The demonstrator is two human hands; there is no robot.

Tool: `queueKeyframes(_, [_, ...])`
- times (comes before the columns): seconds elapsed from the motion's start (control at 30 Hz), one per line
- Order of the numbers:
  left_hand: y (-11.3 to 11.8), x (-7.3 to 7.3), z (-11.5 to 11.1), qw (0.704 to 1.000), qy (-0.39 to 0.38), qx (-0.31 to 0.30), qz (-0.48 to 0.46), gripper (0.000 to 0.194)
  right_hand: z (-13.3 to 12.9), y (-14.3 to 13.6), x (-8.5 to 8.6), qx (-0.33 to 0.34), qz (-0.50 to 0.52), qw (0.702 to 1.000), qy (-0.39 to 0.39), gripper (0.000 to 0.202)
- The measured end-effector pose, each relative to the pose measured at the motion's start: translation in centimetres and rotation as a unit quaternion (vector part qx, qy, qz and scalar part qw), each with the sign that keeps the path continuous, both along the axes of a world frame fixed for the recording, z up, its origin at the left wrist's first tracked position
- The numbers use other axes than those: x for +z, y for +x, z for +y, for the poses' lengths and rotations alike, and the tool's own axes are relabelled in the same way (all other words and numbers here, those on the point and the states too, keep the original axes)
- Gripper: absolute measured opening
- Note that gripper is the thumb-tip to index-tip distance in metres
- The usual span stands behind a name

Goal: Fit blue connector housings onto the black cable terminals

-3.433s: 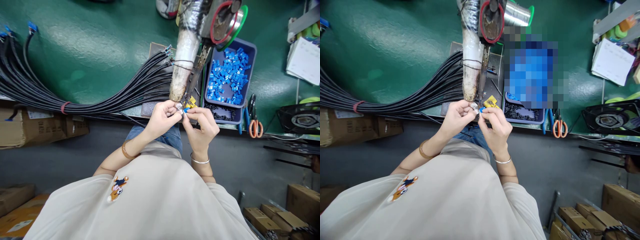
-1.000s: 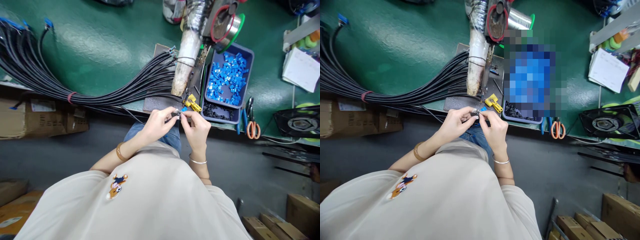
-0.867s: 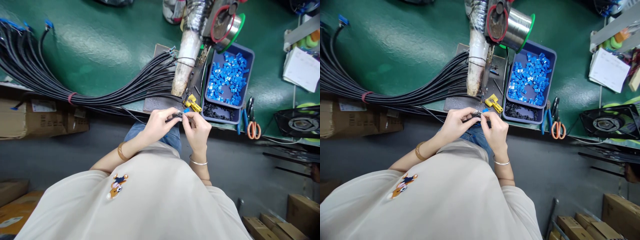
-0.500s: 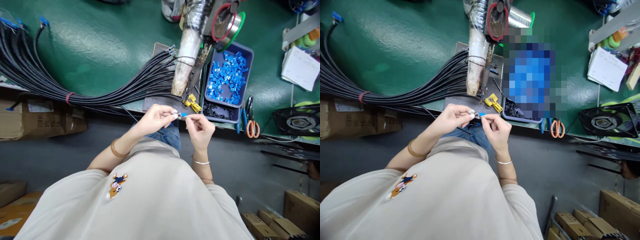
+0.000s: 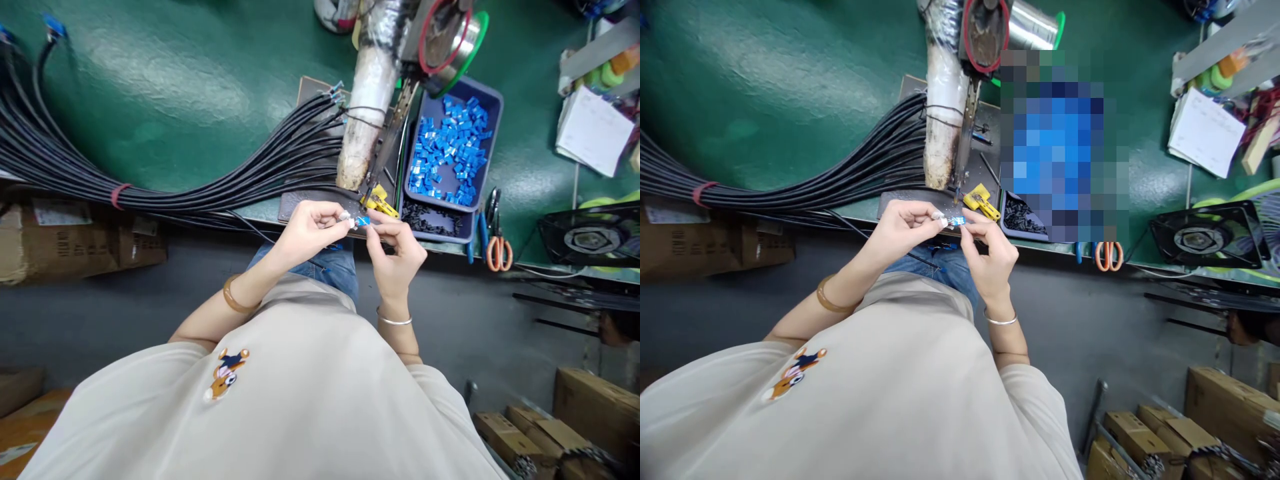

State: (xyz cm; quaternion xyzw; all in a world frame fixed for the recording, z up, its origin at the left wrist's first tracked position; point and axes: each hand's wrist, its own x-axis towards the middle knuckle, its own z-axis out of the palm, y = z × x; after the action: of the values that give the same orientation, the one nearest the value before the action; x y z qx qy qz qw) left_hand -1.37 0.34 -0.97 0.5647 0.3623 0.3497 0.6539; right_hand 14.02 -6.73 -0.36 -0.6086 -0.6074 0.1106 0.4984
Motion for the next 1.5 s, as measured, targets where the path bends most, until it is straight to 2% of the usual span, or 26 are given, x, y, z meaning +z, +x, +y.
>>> queueKeyframes(0.17, [0.4,-0.1,0.1,1.000,0.011,0.018,-0.002,0.018,0.5,-0.1,-0.4,0.008,-0.035,0.999,0.031,0.011])
queueKeyframes(0.4, [1.1,-0.4,0.3,0.999,-0.003,0.027,-0.045,0.012,0.9,0.2,-0.4,0.018,-0.001,0.999,0.027,0.013])
queueKeyframes(0.73, [1.4,-0.5,0.6,0.997,-0.002,0.047,-0.058,0.007,1.4,0.4,-0.2,0.033,0.004,0.999,0.027,0.011])
queueKeyframes(1.0, [1.3,-0.3,0.6,0.997,-0.002,0.046,-0.057,0.008,1.4,0.2,0.3,0.035,-0.028,0.998,0.040,0.010])
queueKeyframes(1.5, [1.3,-0.4,0.6,0.998,0.001,0.040,-0.050,0.009,1.3,0.3,0.3,0.024,-0.027,0.999,0.022,0.012])
